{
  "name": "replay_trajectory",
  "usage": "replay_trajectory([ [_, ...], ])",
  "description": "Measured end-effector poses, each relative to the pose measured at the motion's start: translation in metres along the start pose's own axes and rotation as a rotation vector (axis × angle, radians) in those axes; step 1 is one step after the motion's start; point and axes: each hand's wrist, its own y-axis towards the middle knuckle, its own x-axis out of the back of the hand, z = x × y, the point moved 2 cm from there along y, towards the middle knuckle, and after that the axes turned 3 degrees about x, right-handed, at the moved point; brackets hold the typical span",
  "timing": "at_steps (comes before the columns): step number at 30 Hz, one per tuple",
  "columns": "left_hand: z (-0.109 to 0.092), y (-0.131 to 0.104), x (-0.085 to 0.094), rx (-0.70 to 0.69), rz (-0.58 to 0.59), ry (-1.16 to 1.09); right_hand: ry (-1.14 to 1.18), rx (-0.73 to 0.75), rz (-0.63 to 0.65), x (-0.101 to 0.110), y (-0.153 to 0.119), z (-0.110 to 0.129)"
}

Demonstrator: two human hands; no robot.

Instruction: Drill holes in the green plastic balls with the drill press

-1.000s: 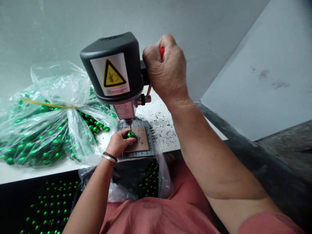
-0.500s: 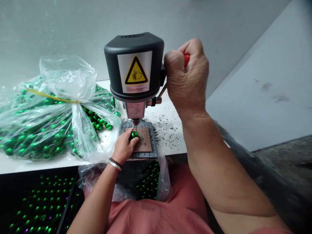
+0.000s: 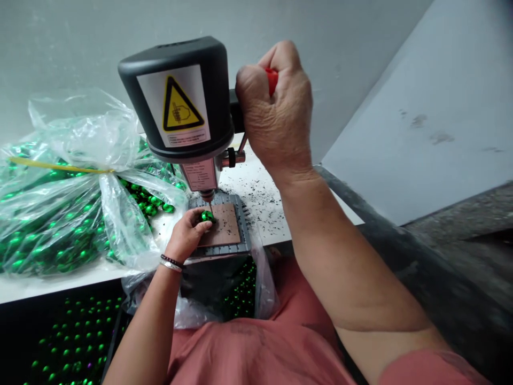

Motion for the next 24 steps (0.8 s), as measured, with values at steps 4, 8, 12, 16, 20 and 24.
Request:
replay_trajectory([
  [4,-0.006,-0.002,-0.005,-0.003,-0.045,0.129,0.000,-0.011,-0.004,0.000,0.000,0.000],
  [8,-0.014,-0.002,-0.010,-0.021,-0.080,0.274,-0.020,-0.005,0.003,0.001,-0.001,0.000],
  [12,-0.015,-0.001,-0.010,-0.004,-0.042,0.262,-0.025,0.026,-0.006,0.001,-0.002,0.001],
  [16,-0.013,0.000,-0.009,-0.014,-0.019,0.255,-0.014,0.057,-0.017,0.006,-0.008,0.004],
  [20,-0.010,-0.001,-0.010,0.002,-0.034,0.279,-0.081,0.149,-0.016,0.016,-0.022,0.012],
  [24,-0.009,-0.001,-0.010,-0.012,-0.054,0.297,-0.254,0.233,-0.034,0.027,-0.046,0.017],
])
